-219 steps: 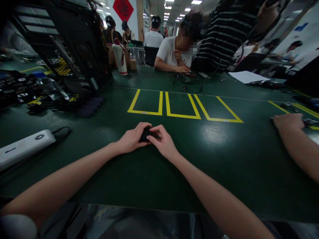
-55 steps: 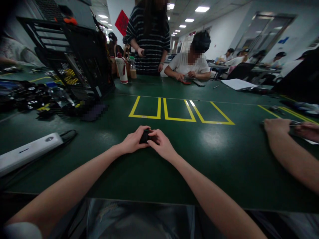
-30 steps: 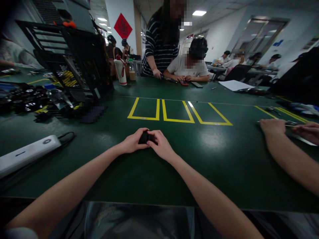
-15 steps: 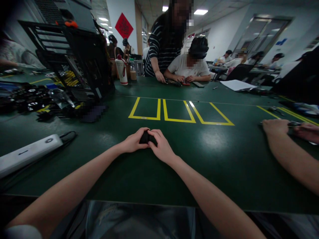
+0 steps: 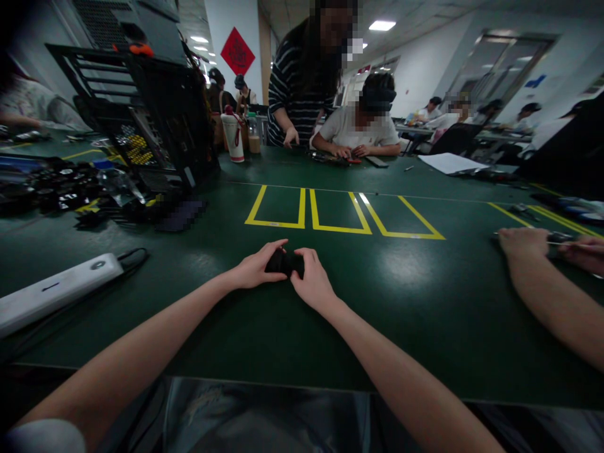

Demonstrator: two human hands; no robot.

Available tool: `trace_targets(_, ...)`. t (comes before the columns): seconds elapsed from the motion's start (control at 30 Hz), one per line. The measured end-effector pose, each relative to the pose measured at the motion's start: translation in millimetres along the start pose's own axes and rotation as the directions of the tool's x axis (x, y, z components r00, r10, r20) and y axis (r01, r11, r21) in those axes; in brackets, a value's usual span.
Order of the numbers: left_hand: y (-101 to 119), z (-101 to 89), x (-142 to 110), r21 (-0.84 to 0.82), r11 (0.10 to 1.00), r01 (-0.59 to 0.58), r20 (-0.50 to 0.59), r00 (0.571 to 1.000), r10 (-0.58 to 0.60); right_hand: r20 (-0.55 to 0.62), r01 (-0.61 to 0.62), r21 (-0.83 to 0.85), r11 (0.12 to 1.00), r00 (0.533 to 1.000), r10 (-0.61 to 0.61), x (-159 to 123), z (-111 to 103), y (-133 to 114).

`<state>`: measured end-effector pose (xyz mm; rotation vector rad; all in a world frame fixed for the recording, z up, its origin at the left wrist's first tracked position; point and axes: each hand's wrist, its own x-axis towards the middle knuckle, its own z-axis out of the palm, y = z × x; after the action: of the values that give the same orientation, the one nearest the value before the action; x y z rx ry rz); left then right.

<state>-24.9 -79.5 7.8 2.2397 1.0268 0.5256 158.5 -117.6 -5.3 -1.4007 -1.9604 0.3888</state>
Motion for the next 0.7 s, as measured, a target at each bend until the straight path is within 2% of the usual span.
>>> trace_targets(0.27, 6.8, 6.8, 0.6, 0.038, 0.998, 0.051, -0.101, 0.994, -0.047, 0.045, -0.081, -0.131, 0.988, 0.995, 0.087, 4.7, 2.0, 13.4)
trace_targets(0.43, 8.4, 6.8, 30.4, 0.069, 0.979, 0.191, -0.148, 0.973, -0.179, 0.038, -0.085, -0.149, 0.985, 0.995, 0.092, 13.9, 1.4, 19.2)
trace_targets(0.53, 15.0, 4.3, 41.8, 0.076, 0.974, 0.211, -0.131, 0.971, -0.200, 0.032, -0.093, -0.159, 0.983, 0.994, 0.100, 15.8, -5.2, 16.2)
trace_targets(0.6, 22.3, 3.7, 31.2, 0.073, 0.975, 0.209, -0.108, 0.974, -0.200, 0.074, -0.074, -0.152, 0.986, 0.994, 0.086, 7.5, -14.3, 5.3)
trace_targets(0.7, 35.5, 4.5, -18.8, 0.078, 0.984, 0.160, -0.011, 0.987, -0.160, 0.295, -0.036, -0.062, 0.997, 0.954, 0.053, -25.4, -29.5, -23.6)
